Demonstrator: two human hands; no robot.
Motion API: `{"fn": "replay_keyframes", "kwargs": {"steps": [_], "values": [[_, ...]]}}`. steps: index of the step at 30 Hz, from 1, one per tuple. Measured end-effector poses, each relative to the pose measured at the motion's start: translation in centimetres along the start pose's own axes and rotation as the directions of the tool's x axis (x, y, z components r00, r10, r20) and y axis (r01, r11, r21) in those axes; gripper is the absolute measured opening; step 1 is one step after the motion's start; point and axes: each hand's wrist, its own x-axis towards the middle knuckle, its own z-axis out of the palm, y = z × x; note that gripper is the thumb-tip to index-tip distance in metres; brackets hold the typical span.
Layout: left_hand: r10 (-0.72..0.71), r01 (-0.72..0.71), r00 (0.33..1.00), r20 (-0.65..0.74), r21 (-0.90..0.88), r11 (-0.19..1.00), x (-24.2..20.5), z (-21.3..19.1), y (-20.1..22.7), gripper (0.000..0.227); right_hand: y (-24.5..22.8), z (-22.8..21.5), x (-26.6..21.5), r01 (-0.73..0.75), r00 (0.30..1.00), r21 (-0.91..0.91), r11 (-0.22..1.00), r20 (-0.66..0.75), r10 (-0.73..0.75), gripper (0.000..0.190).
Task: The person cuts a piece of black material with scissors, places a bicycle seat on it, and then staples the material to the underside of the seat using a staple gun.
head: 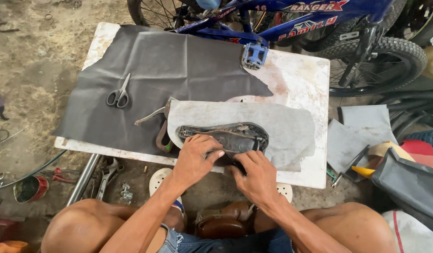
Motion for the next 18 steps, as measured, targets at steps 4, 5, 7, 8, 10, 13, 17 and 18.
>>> {"fn": "replay_keyframes", "kwargs": {"steps": [4, 5, 7, 8, 10, 13, 17, 18], "values": [[0.047, -0.048, 0.998, -0.032, -0.007, 0.999, -1.1, 0.6, -0.6, 0.014, 0.0, 0.5, -0.8, 0.000, 0.999, 0.044, 0.999, -0.043, 0.002, 0.019], [0.068, -0.068, 0.996, -0.062, 0.013, 0.998, -1.4, 0.8, -0.7, 0.015, 0.1, 0.7, -1.0, 0.003, 0.999, 0.062, 0.998, -0.050, 0.000, 0.016], [0.088, -0.085, 0.992, -0.093, 0.036, 0.996, -1.8, 0.8, -0.9, 0.018, 0.2, 0.7, -1.1, 0.007, 0.998, 0.081, 0.997, -0.055, -0.003, 0.013], [0.097, -0.094, 0.990, -0.100, 0.030, 0.995, -2.0, 0.8, -0.9, 0.016, 0.2, 0.7, -1.0, -0.026, 0.999, 0.106, 0.994, -0.040, 0.030, 0.012], [0.106, -0.104, 0.989, -0.106, 0.027, 0.994, -2.1, 0.4, -0.8, 0.014, 0.3, 0.6, -0.8, -0.059, 0.998, 0.134, 0.989, -0.026, 0.063, 0.010], [0.083, -0.088, 0.993, -0.082, -0.061, 0.994, -1.9, 0.1, -0.4, 0.016, 0.7, 0.2, -0.3, -0.188, 0.982, 0.162, 0.969, 0.052, 0.182, 0.011], [0.065, -0.067, 0.992, -0.105, -0.017, 0.998, -1.9, 0.6, -0.1, 0.017, 0.6, -0.1, 0.2, -0.318, 0.940, 0.149, 0.936, 0.175, 0.291, 0.015], [0.040, -0.042, 0.992, -0.118, -0.008, 0.999, -1.9, 0.8, 0.0, 0.017, 0.7, -0.1, 0.3, -0.337, 0.931, 0.145, 0.930, 0.199, 0.306, 0.016]]}}
